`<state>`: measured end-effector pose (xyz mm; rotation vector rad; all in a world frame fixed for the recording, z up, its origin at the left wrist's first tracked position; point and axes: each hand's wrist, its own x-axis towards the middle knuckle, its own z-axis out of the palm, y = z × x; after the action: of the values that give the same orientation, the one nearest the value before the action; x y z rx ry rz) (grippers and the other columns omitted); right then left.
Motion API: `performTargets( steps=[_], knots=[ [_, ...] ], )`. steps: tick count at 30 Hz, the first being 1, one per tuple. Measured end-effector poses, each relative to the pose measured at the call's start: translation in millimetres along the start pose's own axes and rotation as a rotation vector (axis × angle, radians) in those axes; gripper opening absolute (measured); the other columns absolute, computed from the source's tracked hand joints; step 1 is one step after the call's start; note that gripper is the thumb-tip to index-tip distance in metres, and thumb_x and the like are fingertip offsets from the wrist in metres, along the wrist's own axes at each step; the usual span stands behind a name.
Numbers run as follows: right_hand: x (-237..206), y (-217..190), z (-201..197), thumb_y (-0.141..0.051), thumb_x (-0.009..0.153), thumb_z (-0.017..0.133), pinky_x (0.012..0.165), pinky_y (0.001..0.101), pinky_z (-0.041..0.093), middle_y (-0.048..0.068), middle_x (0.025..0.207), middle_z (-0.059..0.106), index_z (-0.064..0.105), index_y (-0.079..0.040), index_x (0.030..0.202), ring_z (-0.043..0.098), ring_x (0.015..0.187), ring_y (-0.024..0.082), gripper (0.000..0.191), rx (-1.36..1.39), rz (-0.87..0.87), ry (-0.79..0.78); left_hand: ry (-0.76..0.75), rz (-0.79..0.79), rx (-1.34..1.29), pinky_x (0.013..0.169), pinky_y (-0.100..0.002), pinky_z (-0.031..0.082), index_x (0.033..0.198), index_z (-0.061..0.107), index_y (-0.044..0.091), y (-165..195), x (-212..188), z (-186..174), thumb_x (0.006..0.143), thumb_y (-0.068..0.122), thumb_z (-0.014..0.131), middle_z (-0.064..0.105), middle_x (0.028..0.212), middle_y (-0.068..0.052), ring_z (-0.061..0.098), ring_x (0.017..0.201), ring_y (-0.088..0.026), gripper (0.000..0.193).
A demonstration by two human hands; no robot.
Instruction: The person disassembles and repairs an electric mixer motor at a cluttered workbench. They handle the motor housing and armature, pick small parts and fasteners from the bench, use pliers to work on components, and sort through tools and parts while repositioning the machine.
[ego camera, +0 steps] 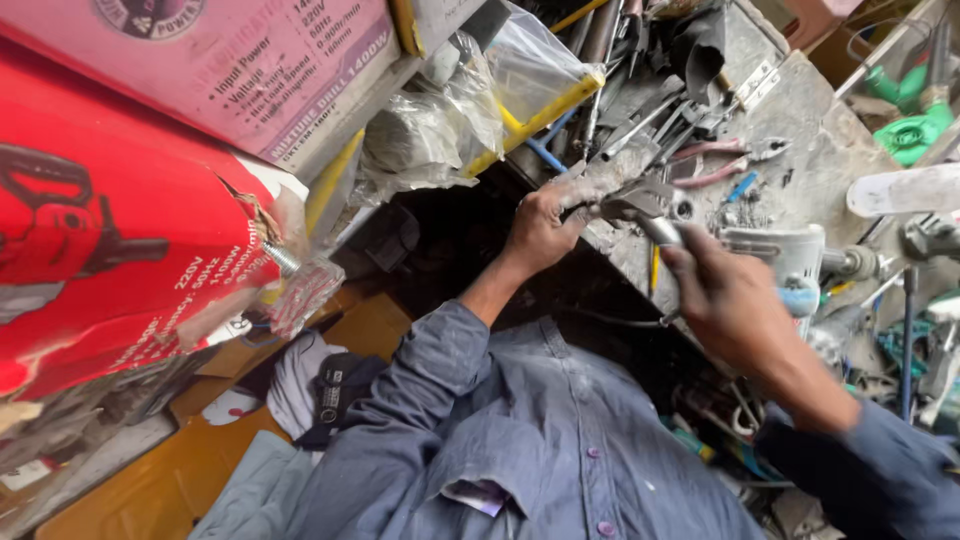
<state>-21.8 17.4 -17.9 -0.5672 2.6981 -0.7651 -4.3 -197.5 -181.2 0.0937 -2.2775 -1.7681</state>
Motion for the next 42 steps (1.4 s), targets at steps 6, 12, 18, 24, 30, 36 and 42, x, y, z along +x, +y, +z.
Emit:
performTargets(
  steps=[6, 12, 18, 24, 30, 36, 42],
  knots=[
    [-33, 19, -57, -0.024, 0.104, 0.054, 0.047, 0.0386, 0.038, 0.005, 0.057, 0.049, 0.063, 0.001, 0.122, 0.049, 0.045, 0.022, 0.032, 0.254, -0.379, 0.494, 0.098, 0.251, -0.058, 0.107, -0.037, 0.054, 0.111, 0.075, 0.009, 4, 3, 2, 0.089, 0.010, 0.077, 0.076, 0.121, -0.010, 0.069, 0.125, -0.032, 0.022],
    [7, 15, 14, -0.028, 0.108, 0.052, 0.048, 0.0384, 0.039, 0.008, 0.060, 0.053, 0.062, -0.001, 0.123, 0.051, 0.048, 0.021, 0.033, -0.016, -0.009, -0.010, 0.061, 0.130, -0.035, 0.094, -0.035, 0.058, 0.112, 0.075, 0.009, -2, 2, 3, 0.087, 0.012, 0.081, 0.075, 0.115, -0.011, 0.073, 0.111, -0.029, 0.026],
    [-17, 19, -39, -0.035, 0.115, 0.047, 0.052, 0.0329, 0.033, 0.002, 0.058, 0.049, 0.057, -0.001, 0.114, 0.043, 0.051, 0.009, 0.036, 0.377, -0.120, 0.246, 0.050, 0.208, -0.015, 0.099, -0.039, 0.057, 0.112, 0.075, 0.008, 15, 8, -1, 0.089, 0.010, 0.079, 0.073, 0.126, -0.012, 0.068, 0.122, -0.030, 0.024],
    [-41, 51, -32, -0.042, 0.113, 0.046, 0.055, 0.0238, 0.033, -0.002, 0.071, 0.049, 0.061, 0.001, 0.121, 0.041, 0.062, 0.005, 0.047, 0.411, -0.038, 0.253, -0.027, 0.192, -0.154, 0.096, -0.031, 0.060, 0.113, 0.075, 0.007, 39, 16, -6, 0.096, -0.002, 0.067, 0.057, 0.125, -0.007, 0.060, 0.119, -0.022, 0.021],
    [-57, 100, -25, -0.046, 0.110, 0.046, 0.051, 0.0217, 0.033, -0.003, 0.070, 0.049, 0.056, -0.002, 0.119, 0.042, 0.058, 0.004, 0.047, 0.672, 0.062, 0.267, 0.048, 0.096, -0.177, 0.093, -0.029, 0.055, 0.120, 0.071, 0.002, 48, 22, -10, 0.098, 0.003, 0.072, 0.068, 0.109, -0.005, 0.068, 0.104, -0.016, 0.021],
    [-62, 114, -15, -0.045, 0.108, 0.047, 0.049, 0.0209, 0.033, -0.005, 0.067, 0.047, 0.057, -0.001, 0.123, 0.041, 0.055, 0.003, 0.047, 0.764, 0.083, 0.191, 0.115, 0.223, 0.092, 0.089, -0.032, 0.056, 0.109, 0.074, 0.002, 44, 18, 8, 0.086, 0.000, 0.080, 0.075, 0.105, -0.009, 0.070, 0.100, -0.023, 0.023],
    [-59, 107, -11, -0.040, 0.109, 0.047, 0.050, 0.0203, 0.032, -0.005, 0.068, 0.048, 0.060, -0.001, 0.125, 0.039, 0.057, 0.002, 0.045, 0.701, 0.109, 0.177, 0.065, 0.240, 0.092, 0.088, -0.033, 0.057, 0.106, 0.076, 0.005, 41, 17, 17, 0.083, -0.001, 0.080, 0.074, 0.104, -0.007, 0.069, 0.101, -0.024, 0.024]
  ],
)
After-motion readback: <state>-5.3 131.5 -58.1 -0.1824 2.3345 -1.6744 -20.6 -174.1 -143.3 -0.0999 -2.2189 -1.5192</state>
